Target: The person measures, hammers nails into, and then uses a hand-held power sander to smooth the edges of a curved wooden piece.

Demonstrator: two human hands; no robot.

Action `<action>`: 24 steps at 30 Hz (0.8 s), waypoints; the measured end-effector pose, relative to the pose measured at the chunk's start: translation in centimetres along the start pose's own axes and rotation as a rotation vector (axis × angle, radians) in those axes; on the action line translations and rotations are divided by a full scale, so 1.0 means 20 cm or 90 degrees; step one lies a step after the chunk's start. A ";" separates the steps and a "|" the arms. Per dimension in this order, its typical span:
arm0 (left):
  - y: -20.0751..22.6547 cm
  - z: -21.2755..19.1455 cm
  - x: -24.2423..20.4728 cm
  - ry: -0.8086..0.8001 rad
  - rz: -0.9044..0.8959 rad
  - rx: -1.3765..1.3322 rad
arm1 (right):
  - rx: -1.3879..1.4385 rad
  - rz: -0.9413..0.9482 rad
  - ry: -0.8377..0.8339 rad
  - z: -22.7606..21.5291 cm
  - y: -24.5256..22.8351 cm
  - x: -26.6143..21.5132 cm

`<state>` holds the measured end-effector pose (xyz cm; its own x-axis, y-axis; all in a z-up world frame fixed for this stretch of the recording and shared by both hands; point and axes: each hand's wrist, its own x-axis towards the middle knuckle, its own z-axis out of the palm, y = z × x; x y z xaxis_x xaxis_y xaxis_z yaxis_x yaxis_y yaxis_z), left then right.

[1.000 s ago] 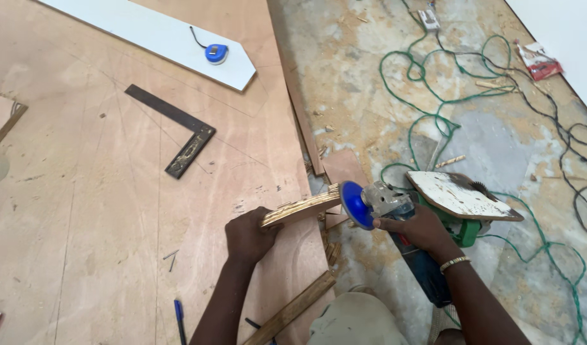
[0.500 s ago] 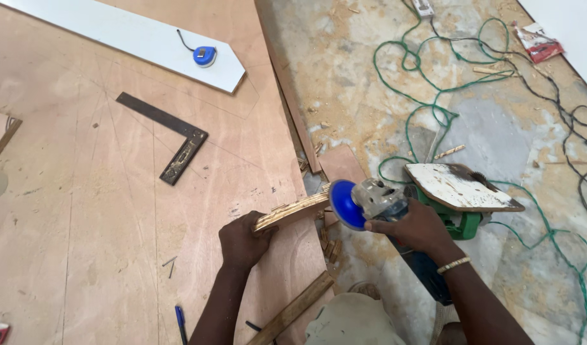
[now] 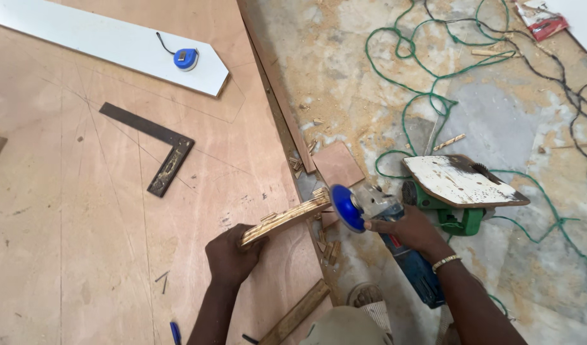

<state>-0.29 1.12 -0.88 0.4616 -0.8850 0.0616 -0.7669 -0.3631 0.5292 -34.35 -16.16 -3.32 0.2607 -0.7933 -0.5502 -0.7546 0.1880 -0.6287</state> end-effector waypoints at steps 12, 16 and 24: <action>0.07 0.34 -0.07 0.387 -0.159 -0.068 | 0.670 0.209 -0.128 0.18 0.58 0.01; 0.16 0.41 0.04 0.292 -0.462 -0.269 | 0.640 0.176 -0.104 0.10 0.51 -0.05; 0.39 0.37 0.04 0.251 -0.606 -0.586 | 0.744 0.042 -0.106 0.03 0.40 -0.15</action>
<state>-9.23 -4.59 -2.98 0.8487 -0.2109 -0.4849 0.4098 -0.3172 0.8553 -40.73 -11.97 -7.01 0.3824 -0.6929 -0.6113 0.2166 0.7103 -0.6697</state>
